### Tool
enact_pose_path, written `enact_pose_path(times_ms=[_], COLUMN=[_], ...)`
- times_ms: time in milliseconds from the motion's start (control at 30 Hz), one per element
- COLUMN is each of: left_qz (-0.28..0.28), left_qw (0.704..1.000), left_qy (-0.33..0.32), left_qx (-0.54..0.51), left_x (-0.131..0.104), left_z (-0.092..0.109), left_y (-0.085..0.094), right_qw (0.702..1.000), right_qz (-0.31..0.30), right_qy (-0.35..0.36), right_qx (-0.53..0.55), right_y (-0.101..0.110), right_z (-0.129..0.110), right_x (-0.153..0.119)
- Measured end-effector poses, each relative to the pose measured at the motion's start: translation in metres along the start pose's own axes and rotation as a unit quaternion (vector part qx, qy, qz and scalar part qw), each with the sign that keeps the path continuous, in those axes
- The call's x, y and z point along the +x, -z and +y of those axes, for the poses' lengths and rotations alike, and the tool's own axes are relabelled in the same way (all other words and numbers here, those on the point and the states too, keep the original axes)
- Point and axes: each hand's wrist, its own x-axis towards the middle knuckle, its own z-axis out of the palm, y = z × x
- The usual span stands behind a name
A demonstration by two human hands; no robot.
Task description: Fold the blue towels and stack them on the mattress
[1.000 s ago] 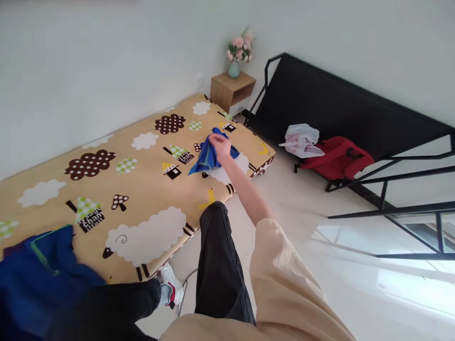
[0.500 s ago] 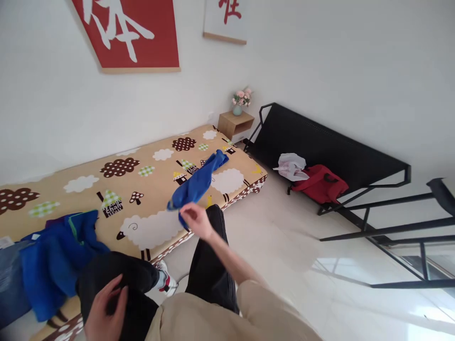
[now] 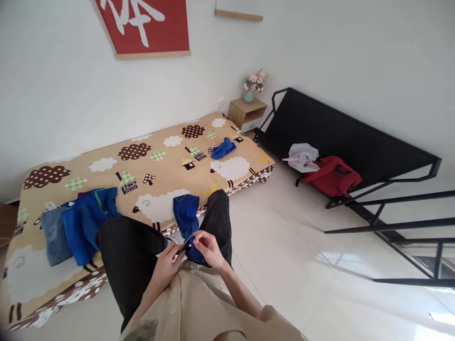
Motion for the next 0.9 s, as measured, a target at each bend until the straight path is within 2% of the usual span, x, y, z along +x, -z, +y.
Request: enact_pose_path(times_ms=[67,133,233,367,433,500,600,667,733,900], left_qz=[0.013,0.058,0.127,0.188,0.220,0.239,0.250,0.255,0.252,0.231], left_qw=[1.000,0.998,0.990,0.977,0.967,0.960,0.955,0.949,0.946,0.948], left_qy=[0.008,0.019,0.060,0.096,0.118,0.139,0.161,0.182,0.202,0.217], left_qx=[0.006,0.009,0.005,0.030,0.038,0.030,0.002,-0.020,-0.033,-0.033], left_x=[0.005,0.011,0.018,0.024,0.028,0.034,0.043,0.045,0.043,0.027], left_z=[0.003,0.006,0.007,0.007,0.010,0.014,0.018,0.018,0.017,0.009], left_y=[0.003,0.009,0.021,0.039,0.047,0.053,0.056,0.056,0.055,0.064], right_qw=[0.999,0.997,0.990,0.976,0.973,0.978,0.978,0.969,0.968,0.983], right_qz=[-0.016,-0.016,0.034,0.084,0.062,0.008,-0.090,-0.119,-0.082,0.128], right_qy=[0.008,0.033,0.068,0.105,0.106,0.074,0.019,0.005,0.008,0.023], right_qx=[-0.028,-0.068,-0.117,-0.171,-0.198,-0.194,-0.188,-0.215,-0.236,-0.131], right_y=[0.000,-0.002,-0.007,-0.013,-0.012,-0.008,0.002,0.010,0.015,0.019], right_z=[-0.002,0.000,0.004,0.007,0.007,0.008,0.010,0.013,0.017,0.013], right_x=[0.005,0.010,0.016,0.015,0.010,0.004,-0.003,-0.006,-0.009,-0.011])
